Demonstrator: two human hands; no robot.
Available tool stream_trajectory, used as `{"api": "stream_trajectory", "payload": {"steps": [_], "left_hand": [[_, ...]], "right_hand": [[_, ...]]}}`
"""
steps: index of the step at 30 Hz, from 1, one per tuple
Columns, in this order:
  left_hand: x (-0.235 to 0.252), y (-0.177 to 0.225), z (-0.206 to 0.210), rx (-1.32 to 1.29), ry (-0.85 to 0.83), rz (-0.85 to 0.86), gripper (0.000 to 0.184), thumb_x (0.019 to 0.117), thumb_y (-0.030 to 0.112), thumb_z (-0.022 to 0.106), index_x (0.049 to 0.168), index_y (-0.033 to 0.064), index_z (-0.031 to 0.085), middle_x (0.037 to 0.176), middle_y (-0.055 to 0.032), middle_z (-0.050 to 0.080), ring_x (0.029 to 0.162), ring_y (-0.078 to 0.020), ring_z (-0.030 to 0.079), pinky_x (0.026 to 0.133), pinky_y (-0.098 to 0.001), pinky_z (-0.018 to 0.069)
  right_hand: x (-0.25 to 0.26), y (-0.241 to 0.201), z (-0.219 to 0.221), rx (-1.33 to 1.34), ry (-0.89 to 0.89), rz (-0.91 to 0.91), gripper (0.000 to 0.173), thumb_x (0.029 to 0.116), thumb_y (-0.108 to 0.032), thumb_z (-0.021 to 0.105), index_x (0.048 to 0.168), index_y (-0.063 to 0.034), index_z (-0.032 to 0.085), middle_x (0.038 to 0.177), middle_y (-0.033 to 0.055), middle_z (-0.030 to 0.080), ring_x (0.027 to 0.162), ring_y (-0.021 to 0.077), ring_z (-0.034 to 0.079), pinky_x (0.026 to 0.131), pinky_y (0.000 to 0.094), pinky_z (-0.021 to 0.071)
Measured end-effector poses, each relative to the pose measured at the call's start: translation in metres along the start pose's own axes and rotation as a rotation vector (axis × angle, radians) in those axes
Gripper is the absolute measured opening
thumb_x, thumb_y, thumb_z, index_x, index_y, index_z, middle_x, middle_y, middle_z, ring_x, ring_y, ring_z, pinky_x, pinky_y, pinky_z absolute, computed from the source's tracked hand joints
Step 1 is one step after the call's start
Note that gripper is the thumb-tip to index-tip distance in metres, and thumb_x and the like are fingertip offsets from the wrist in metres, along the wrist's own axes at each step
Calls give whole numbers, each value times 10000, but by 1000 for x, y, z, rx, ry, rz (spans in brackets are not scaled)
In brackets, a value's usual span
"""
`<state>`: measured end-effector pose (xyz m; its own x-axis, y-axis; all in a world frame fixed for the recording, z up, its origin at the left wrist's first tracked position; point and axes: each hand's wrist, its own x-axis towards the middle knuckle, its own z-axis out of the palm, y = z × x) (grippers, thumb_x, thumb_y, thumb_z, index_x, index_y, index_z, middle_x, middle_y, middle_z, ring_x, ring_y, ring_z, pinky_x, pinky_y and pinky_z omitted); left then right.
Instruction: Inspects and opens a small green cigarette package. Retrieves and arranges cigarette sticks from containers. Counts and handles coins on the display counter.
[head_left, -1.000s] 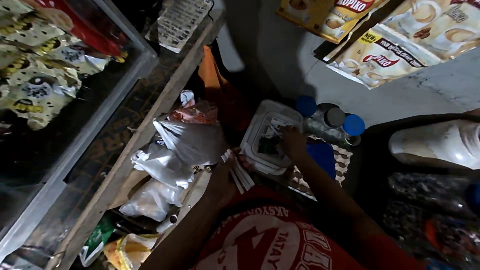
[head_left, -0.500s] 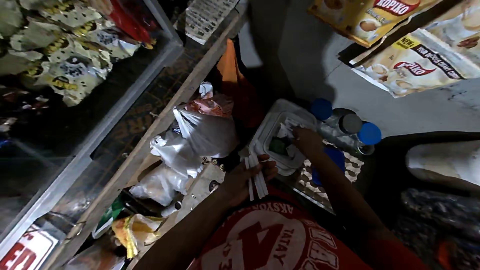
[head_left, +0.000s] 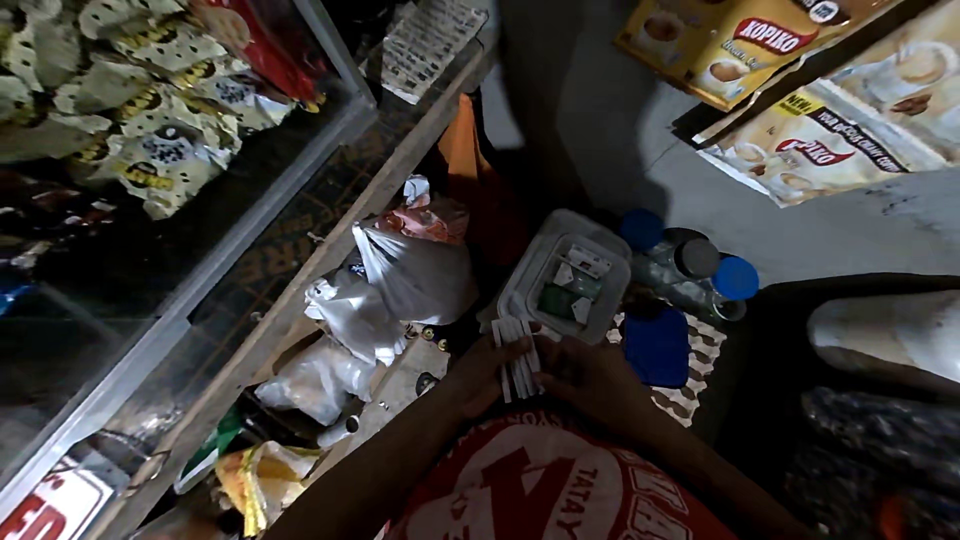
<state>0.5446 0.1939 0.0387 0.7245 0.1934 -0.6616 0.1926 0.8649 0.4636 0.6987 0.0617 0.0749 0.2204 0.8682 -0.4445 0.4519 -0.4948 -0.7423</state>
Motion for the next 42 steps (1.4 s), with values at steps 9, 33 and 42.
{"api": "stream_trajectory", "payload": {"steps": [9, 33, 42], "left_hand": [[-42, -4, -7, 476, -156, 70, 254, 970, 157, 643, 1209, 80, 603, 965, 48, 728, 886, -70, 712, 844, -288, 605], [-70, -29, -2, 745, -213, 472, 161, 989, 109, 619, 1109, 3, 638, 944, 40, 668, 866, 60, 616, 814, -154, 530], [-73, -36, -2, 788, -219, 517, 172, 999, 132, 618, 1100, -7, 637, 914, 18, 664, 825, 50, 610, 781, -150, 526]], "right_hand": [[9, 10, -21, 238, 99, -225, 264, 994, -259, 653, 1132, -35, 683, 927, -21, 672, 619, -46, 494, 557, 127, 436], [2, -9, 6, 505, -114, -611, 343, 969, -290, 685, 1168, -39, 562, 964, -48, 648, 826, -52, 607, 713, 141, 537], [0, -6, 10, 409, -63, -690, 298, 976, -295, 651, 1068, -13, 616, 953, 22, 617, 846, -35, 577, 736, 127, 507]]}}
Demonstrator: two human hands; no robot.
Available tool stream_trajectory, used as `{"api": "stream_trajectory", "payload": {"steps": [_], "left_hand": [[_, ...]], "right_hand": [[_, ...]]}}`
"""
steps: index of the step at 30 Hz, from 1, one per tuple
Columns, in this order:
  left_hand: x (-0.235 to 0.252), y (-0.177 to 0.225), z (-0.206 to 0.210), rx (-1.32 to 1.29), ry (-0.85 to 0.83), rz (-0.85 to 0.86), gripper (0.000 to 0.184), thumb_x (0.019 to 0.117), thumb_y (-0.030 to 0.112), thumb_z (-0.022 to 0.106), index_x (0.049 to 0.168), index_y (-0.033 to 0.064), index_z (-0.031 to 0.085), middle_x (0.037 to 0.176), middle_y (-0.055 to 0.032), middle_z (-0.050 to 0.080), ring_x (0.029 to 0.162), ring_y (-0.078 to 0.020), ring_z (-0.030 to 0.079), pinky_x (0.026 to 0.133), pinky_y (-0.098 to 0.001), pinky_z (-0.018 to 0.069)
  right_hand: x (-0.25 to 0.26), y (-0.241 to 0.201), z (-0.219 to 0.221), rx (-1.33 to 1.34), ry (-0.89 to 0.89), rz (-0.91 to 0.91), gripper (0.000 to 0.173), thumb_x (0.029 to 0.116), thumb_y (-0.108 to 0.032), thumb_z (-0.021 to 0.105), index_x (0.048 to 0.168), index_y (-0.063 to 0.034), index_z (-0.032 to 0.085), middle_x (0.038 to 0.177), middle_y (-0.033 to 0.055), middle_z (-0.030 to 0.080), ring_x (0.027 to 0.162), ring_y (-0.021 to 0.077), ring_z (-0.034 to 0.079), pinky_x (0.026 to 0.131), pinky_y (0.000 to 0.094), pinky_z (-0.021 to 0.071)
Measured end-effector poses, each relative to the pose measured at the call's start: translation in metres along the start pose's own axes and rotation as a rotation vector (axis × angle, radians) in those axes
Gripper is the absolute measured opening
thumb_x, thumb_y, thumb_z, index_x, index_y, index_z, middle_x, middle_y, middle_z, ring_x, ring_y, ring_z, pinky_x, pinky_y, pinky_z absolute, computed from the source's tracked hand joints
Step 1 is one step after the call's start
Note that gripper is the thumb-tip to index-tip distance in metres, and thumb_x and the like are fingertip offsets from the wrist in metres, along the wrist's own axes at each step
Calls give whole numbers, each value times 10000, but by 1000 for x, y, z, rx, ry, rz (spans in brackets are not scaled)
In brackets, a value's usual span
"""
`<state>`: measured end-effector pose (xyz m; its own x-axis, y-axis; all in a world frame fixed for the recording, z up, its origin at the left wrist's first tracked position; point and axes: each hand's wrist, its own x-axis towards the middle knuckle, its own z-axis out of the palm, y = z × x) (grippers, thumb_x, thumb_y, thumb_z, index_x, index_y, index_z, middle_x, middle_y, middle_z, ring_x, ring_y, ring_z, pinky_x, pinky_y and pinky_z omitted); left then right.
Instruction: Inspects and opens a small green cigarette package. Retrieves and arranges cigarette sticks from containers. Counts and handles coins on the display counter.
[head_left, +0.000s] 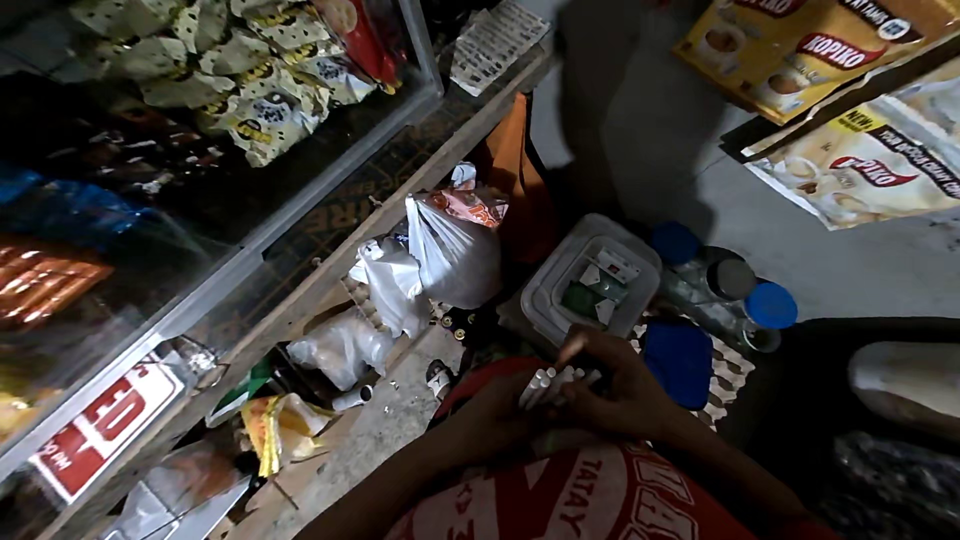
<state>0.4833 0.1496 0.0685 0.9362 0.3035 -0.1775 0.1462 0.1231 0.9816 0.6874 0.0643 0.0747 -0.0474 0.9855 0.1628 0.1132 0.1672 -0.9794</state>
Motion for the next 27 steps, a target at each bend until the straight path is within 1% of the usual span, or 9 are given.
{"api": "stream_trajectory", "payload": {"steps": [5, 7, 9, 11, 13, 15, 18, 24, 27], "left_hand": [[-5, 1, 4, 42, 31, 32, 172, 1002, 139, 606, 1082, -11, 628, 888, 20, 646, 811, 64, 593, 762, -130, 507], [-9, 1, 6, -10, 93, -31, 181, 1000, 137, 608, 1117, 0, 625, 918, 42, 666, 837, 59, 617, 786, -153, 531], [-15, 3, 6, -132, 263, -146, 259, 993, 203, 626, 1176, 20, 606, 916, 77, 676, 825, 33, 651, 781, -195, 572], [-17, 0, 5, -316, 473, -166, 375, 932, 323, 709, 1201, 89, 592, 820, 110, 639, 696, 1, 621, 654, -209, 559], [-16, -2, 1, -471, 628, -119, 362, 840, 345, 822, 1085, 151, 637, 782, 98, 663, 622, -20, 612, 577, -207, 549], [-15, -2, -4, -546, 676, -75, 221, 842, 219, 817, 998, 156, 673, 762, 77, 673, 584, -19, 601, 537, -192, 531], [-9, -3, -14, -496, 730, -104, 173, 894, 74, 717, 1063, 78, 684, 851, 41, 703, 637, -30, 616, 579, -200, 543], [-2, -13, -29, -466, 856, -219, 198, 873, 59, 764, 1043, 37, 664, 817, -9, 703, 594, -59, 616, 544, -221, 549], [-8, -12, -33, -484, 905, -211, 116, 906, 12, 718, 1009, 34, 669, 782, -1, 692, 567, -48, 594, 533, -201, 530]], "right_hand": [[4, -3, 10, -126, 59, -46, 337, 954, -340, 694, 1020, -12, 663, 953, 77, 643, 893, 19, 597, 776, 151, 508], [7, -3, 9, -110, 72, -48, 387, 986, -396, 647, 1067, -18, 664, 1022, 67, 646, 912, 5, 593, 781, 148, 510], [10, 2, 3, 14, 121, 33, 514, 1015, -526, 544, 1177, -49, 648, 1048, -37, 636, 838, -56, 563, 721, 128, 494], [17, 13, -2, 219, 242, 191, 479, 1001, -576, 510, 1182, -146, 616, 919, -145, 639, 680, -72, 528, 602, 129, 456], [32, 27, -4, 461, 304, 298, 314, 1035, -473, 511, 1175, -212, 618, 969, -119, 685, 675, -38, 561, 595, 142, 467], [50, 37, 1, 645, 295, 378, 265, 1076, -322, 394, 1197, -185, 586, 1078, -60, 697, 697, -5, 597, 601, 157, 492], [74, 47, 19, 921, 300, 499, 259, 1090, -226, 344, 1201, -140, 562, 1140, 16, 703, 754, 61, 663, 634, 194, 545], [91, 64, 54, 996, 245, 563, 219, 1093, -178, 381, 1253, -98, 507, 1151, 77, 682, 889, 140, 702, 780, 273, 596], [93, 69, 59, 849, 233, 513, 237, 1069, -166, 379, 1222, -83, 540, 1169, 69, 691, 951, 145, 700, 830, 300, 585]]}}
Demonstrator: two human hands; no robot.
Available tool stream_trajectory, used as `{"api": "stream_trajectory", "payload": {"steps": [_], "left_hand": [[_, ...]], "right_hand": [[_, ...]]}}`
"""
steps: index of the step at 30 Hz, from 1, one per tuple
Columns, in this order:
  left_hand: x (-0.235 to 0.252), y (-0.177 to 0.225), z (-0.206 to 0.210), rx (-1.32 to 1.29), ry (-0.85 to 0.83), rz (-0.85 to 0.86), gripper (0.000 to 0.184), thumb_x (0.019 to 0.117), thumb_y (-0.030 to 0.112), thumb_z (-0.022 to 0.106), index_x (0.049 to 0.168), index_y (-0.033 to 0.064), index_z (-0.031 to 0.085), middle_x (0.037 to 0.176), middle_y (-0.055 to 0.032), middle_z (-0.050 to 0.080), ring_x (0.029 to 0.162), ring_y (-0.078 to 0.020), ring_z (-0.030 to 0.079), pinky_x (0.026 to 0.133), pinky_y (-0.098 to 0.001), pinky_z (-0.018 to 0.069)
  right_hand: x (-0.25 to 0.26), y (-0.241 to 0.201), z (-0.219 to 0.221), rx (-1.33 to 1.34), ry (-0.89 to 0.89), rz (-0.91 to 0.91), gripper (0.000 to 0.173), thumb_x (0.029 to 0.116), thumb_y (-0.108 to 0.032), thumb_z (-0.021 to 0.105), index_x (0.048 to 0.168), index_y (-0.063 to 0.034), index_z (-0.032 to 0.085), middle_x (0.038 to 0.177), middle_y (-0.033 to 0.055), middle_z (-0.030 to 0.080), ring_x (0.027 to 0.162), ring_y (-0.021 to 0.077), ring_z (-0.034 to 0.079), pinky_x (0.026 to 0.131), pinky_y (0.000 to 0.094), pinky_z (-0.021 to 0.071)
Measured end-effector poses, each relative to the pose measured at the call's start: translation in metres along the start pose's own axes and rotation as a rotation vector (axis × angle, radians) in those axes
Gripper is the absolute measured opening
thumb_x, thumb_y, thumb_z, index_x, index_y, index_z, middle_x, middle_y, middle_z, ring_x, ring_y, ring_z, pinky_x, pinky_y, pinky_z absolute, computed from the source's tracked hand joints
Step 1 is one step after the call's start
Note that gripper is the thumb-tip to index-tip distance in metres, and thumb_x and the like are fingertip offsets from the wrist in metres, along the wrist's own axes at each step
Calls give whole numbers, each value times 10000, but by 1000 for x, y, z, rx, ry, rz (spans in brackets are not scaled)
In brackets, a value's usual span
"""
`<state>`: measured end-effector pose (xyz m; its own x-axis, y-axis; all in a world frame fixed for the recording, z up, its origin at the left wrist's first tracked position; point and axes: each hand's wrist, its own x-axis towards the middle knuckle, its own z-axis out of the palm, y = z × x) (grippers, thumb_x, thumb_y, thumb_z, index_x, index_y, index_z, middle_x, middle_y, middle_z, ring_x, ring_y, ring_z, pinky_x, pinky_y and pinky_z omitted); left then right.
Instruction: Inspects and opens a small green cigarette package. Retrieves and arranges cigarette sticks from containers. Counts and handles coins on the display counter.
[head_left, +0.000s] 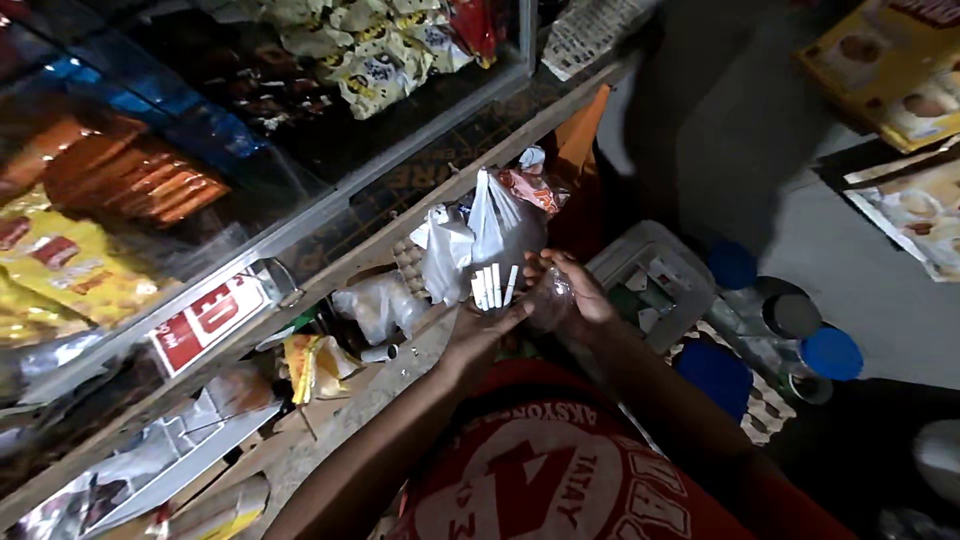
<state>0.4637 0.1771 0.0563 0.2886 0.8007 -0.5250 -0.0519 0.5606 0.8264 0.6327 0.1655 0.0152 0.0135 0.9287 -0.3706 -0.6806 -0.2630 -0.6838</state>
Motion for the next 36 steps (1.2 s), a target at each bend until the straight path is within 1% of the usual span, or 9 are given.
{"api": "stream_trajectory", "payload": {"steps": [4, 8, 12, 17, 20, 23, 27, 33, 36], "left_hand": [[-2, 4, -12, 22, -82, 3, 132, 889, 25, 733, 997, 62, 666, 792, 22, 701, 599, -44, 620, 548, -207, 547], [-6, 1, -30, 33, -481, -23, 141, 869, 112, 741, 986, 170, 685, 823, 95, 709, 703, 0, 651, 641, -183, 560], [-12, -1, -31, -189, -679, -164, 170, 860, 215, 774, 1008, 222, 690, 805, 91, 684, 623, 9, 602, 553, -160, 514], [-19, -10, -36, -300, -658, -177, 134, 865, 180, 747, 944, 286, 728, 851, 122, 716, 732, 18, 661, 667, -162, 560], [-26, 2, -35, -254, -538, -254, 173, 862, 85, 713, 971, 213, 675, 895, 80, 737, 818, -32, 701, 757, -216, 591], [-31, 9, -31, -107, -497, -307, 164, 889, 39, 616, 921, 190, 671, 781, 103, 686, 686, 6, 633, 658, -179, 549], [-42, 15, -44, -44, -389, -78, 95, 962, 74, 607, 990, 155, 650, 819, 106, 676, 720, 1, 646, 667, -188, 566], [-19, 4, -64, -221, 327, 404, 112, 954, 3, 571, 935, 102, 618, 820, 16, 685, 706, -81, 653, 700, -269, 584], [-11, -3, -58, -209, 382, 422, 122, 943, -37, 575, 937, 84, 565, 817, 18, 682, 700, -88, 666, 692, -279, 595]], "right_hand": [[11, -9, -17, -465, -111, -142, 372, 1036, -263, 411, 1286, -60, 598, 1324, 54, 637, 1107, 128, 649, 936, 321, 545], [30, -11, -32, -435, -647, 128, 805, 913, -719, 540, 1400, -78, 555, 1322, 15, 662, 1154, 126, 651, 962, 313, 552], [13, 7, -14, -413, -847, 182, 691, 861, -603, 703, 1315, -93, 600, 1207, -88, 687, 1096, -37, 618, 970, 181, 496], [20, 26, 18, -249, -1093, 115, 504, 999, -467, 580, 1260, -39, 628, 1417, 59, 602, 1283, 119, 567, 1080, 305, 452], [14, 27, 38, -186, -877, 208, 184, 996, -267, 511, 852, -243, 625, 936, -120, 696, 933, 1, 638, 874, 220, 507], [17, 24, 49, 57, -580, 362, 402, 1036, -208, 334, 757, -219, 623, 779, -27, 735, 831, 105, 728, 883, 312, 589], [47, 8, 33, 310, -263, 247, 436, 1061, -259, 401, 662, -226, 572, 562, -117, 520, 494, -6, 518, 519, 160, 483], [14, -15, 34, -369, -126, -79, 67, 958, -91, 585, 919, -145, 597, 603, -108, 562, 486, 3, 514, 510, 203, 500], [-11, 8, 58, -751, -286, -488, 296, 864, -82, 750, 1129, 5, 650, 855, -59, 653, 687, -62, 565, 646, 126, 517]]}}
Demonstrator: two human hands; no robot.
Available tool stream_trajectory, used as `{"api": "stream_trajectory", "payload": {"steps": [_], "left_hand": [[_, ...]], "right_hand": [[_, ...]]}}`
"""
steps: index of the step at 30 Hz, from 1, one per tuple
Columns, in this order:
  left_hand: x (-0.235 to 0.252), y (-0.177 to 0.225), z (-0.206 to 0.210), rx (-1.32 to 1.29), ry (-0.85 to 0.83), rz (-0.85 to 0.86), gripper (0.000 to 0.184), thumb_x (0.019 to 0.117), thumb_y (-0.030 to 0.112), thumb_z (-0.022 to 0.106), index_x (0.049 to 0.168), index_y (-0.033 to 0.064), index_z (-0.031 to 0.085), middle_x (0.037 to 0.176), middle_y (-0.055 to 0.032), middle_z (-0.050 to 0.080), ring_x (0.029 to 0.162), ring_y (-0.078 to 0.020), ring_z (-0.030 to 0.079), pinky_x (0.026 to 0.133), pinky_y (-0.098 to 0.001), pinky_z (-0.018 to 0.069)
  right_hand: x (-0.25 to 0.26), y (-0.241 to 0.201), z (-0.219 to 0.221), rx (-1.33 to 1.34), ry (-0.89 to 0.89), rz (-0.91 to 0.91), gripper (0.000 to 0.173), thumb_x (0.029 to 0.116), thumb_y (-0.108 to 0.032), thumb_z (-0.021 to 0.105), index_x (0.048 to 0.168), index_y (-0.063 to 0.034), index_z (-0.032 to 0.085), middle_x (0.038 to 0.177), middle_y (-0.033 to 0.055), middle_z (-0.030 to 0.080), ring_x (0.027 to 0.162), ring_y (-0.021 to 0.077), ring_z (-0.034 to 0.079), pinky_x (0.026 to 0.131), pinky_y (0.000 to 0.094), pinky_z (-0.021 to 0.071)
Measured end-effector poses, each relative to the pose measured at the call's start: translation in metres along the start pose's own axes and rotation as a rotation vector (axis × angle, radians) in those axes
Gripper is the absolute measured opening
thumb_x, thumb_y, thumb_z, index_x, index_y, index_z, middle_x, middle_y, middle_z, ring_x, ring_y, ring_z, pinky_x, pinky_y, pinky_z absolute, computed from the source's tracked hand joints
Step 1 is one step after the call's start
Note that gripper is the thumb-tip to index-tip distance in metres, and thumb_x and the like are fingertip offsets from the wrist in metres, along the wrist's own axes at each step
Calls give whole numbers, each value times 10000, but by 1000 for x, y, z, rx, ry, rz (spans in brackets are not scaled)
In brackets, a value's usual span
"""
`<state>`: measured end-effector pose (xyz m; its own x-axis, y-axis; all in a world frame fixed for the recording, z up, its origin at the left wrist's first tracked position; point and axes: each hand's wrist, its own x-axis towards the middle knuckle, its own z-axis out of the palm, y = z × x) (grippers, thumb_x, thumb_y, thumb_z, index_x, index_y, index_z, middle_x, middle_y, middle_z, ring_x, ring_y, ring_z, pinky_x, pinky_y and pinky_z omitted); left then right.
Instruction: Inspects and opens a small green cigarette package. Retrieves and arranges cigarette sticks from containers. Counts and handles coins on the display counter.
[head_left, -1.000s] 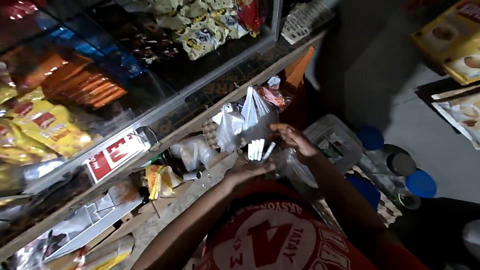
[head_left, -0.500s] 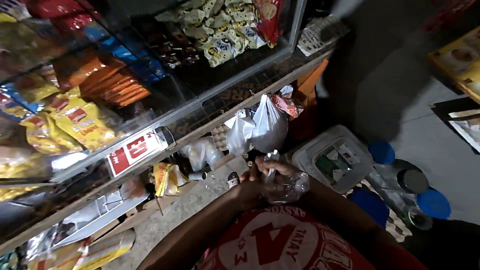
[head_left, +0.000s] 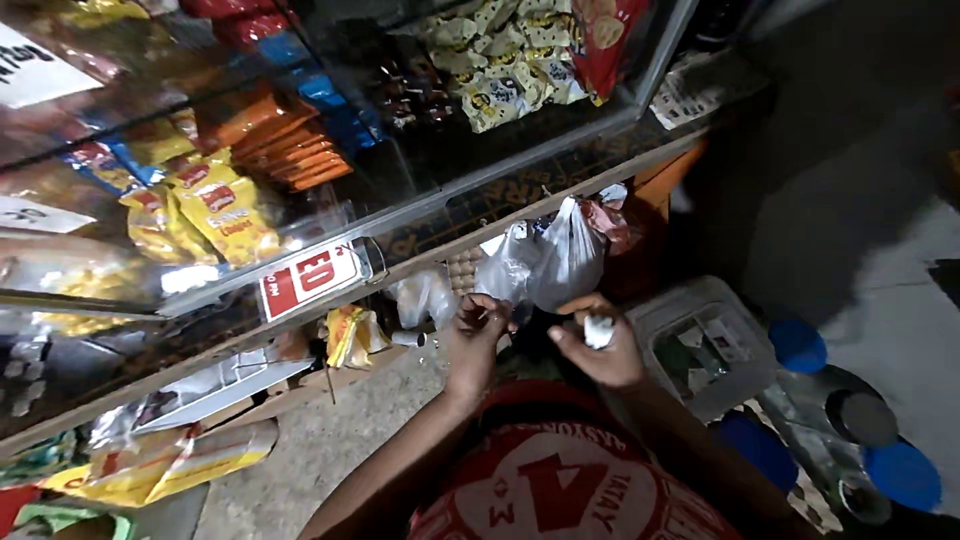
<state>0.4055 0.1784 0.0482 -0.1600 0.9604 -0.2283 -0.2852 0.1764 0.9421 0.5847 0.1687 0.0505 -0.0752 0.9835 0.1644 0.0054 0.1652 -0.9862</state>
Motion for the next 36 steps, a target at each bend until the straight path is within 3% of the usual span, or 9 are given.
{"api": "stream_trajectory", "payload": {"steps": [4, 9, 12, 15, 17, 20, 25, 29, 36], "left_hand": [[-7, -12, -1, 51, -28, 63, 103, 934, -31, 611, 951, 59, 563, 850, 6, 678, 742, -99, 676, 717, -296, 601], [-20, -16, -18, 76, -153, 130, 210, 893, 3, 675, 1061, 61, 562, 1029, 10, 663, 938, -112, 676, 840, -334, 602], [-25, -14, -35, -130, -302, -27, 821, 842, 414, 801, 1400, 70, 307, 1340, -29, 563, 1201, -179, 612, 1000, -403, 546], [-22, 2, -37, -386, -177, -250, 1088, 707, 601, 834, 1499, 148, 240, 1288, -52, 655, 1093, -188, 692, 917, -361, 590], [-16, 5, -42, -409, -143, -280, 853, 898, 498, 684, 1553, 203, 223, 1312, -85, 663, 1051, -197, 714, 847, -321, 604], [-6, 10, -51, -490, 31, -331, 322, 1044, 111, 398, 1342, 150, 512, 1053, -63, 711, 854, -162, 716, 780, -298, 610], [4, 23, -90, -546, 231, -376, 242, 1075, 83, 335, 1250, 71, 501, 887, -53, 662, 814, -161, 697, 846, -329, 596], [0, 26, -119, -586, 278, -321, 201, 1065, 62, 357, 1169, 72, 528, 850, -54, 660, 799, -170, 690, 854, -349, 589], [-18, 27, -160, -445, 249, -18, 170, 1012, -11, 425, 1060, 64, 570, 867, -33, 690, 840, -161, 702, 839, -360, 598]], "right_hand": [[2, 17, 27, -443, 84, -197, 430, 821, -283, 818, 1101, 10, 675, 786, 94, 690, 642, 87, 625, 625, 242, 549], [8, 29, 30, -535, 98, -242, 159, 853, -125, 718, 971, -18, 711, 797, 93, 724, 675, 121, 680, 634, 250, 569], [9, 27, 35, -493, 32, -293, 138, 880, -128, 684, 967, -24, 711, 778, 86, 711, 654, 108, 655, 620, 234, 551], [4, 24, 48, -422, -92, -276, 154, 888, -129, 685, 991, -14, 693, 797, 96, 700, 669, 125, 650, 626, 265, 555], [-2, 25, 64, -415, -122, -282, 172, 876, -122, 697, 1005, -9, 692, 817, 108, 709, 677, 145, 669, 621, 288, 568], [-14, 22, 82, -291, -146, -80, 406, 880, -152, 742, 1215, 50, 632, 957, 116, 729, 776, 105, 687, 708, 272, 592], [-24, 1, 103, -432, -289, 374, 810, 923, -246, 698, 1595, -58, 286, 1067, 143, 699, 921, 213, 687, 849, 415, 577], [-20, -20, 144, -758, -442, 396, 893, 931, -215, 679, 1638, -64, 156, 1166, 210, 697, 970, 370, 706, 851, 553, 562], [-8, -28, 216, -1016, -592, 468, 947, 954, -175, 653, 1652, -112, 15, 1354, 225, 610, 1043, 379, 702, 896, 535, 562]]}}
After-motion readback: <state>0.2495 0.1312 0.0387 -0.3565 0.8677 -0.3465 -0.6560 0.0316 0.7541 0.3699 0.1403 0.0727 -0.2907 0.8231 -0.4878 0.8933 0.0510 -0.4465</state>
